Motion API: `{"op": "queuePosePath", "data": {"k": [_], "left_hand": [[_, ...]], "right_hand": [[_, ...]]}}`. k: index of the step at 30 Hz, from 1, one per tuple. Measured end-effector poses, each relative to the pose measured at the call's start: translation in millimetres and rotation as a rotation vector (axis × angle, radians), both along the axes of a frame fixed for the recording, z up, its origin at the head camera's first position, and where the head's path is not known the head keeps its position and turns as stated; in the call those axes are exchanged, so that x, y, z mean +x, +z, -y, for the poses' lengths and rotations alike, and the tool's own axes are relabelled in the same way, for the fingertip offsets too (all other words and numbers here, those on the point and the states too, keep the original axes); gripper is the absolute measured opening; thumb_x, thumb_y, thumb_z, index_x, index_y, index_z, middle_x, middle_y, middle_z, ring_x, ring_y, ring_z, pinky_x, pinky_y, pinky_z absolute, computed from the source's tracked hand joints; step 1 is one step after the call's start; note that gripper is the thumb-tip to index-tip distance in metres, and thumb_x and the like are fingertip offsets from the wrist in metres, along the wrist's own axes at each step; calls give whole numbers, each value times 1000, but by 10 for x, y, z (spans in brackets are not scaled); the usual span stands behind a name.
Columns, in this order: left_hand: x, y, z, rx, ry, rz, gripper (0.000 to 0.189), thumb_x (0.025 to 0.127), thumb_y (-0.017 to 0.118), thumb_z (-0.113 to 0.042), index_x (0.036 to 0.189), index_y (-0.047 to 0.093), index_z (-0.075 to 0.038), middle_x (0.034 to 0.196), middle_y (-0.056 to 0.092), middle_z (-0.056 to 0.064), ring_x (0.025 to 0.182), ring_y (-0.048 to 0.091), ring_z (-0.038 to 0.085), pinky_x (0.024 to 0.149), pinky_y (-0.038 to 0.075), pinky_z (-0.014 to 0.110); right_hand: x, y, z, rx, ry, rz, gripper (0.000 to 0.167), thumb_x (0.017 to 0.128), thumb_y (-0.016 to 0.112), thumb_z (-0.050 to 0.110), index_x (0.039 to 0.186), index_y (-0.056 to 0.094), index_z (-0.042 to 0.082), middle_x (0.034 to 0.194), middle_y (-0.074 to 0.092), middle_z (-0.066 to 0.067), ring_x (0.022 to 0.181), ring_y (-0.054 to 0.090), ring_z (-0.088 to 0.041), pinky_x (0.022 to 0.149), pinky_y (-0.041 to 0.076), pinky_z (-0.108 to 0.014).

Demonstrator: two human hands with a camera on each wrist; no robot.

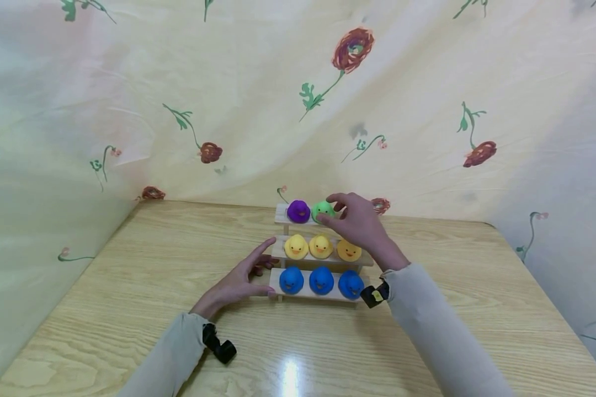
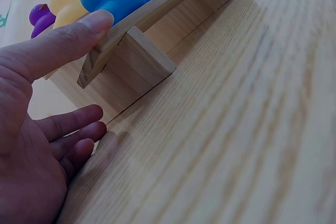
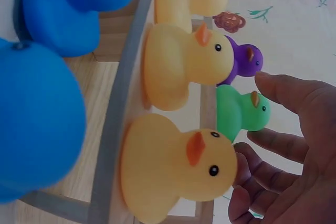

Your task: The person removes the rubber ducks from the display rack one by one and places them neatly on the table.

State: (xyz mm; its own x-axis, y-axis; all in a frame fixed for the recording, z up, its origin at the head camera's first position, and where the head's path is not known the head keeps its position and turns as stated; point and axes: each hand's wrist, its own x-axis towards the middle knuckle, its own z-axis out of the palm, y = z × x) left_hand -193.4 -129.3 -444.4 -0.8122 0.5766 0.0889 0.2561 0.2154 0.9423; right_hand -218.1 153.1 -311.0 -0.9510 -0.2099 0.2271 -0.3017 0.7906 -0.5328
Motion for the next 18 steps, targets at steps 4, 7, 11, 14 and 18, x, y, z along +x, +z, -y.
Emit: {"op": "queuePosePath", "data": {"k": [4,7,11,14,18], "left_hand": [[-5,-4,-9,0,4,2,105,82,84,-26,161,15,-36,148,51,16,136,46,33,106,39,38],[-9,-15,-23,-2,12,8,105,81,84,-27,160,15,-38,147,52,15,136,47,32,107,39,39],[4,-33,-26,-10,16,11,106,81,84,-27,160,15,-38,147,52,14,136,47,32,107,38,43],[3,-40,-26,-9,16,6,105,81,84,-27,160,16,-39,147,52,14,136,47,33,108,37,45],[-35,-33,-38,-5,19,-11,105,82,84,-27,160,15,-40,146,52,14,136,47,32,108,38,46]], "right_hand": [[-8,-15,20,20,-22,-2,53,90,74,35,131,63,4,112,67,-17,90,65,-29,73,55,-36],[-8,-27,20,19,-38,1,53,90,75,35,131,64,4,110,67,-17,89,64,-28,70,54,-34],[-12,-44,13,17,-38,9,52,90,75,34,131,65,4,108,67,-15,87,63,-27,68,52,-31],[-23,-36,-9,24,-24,-8,51,90,75,32,130,65,2,107,67,-16,85,63,-27,68,51,-30],[-55,12,-64,32,-10,-48,48,90,75,29,128,66,0,105,67,-18,82,62,-27,65,49,-28]]}}
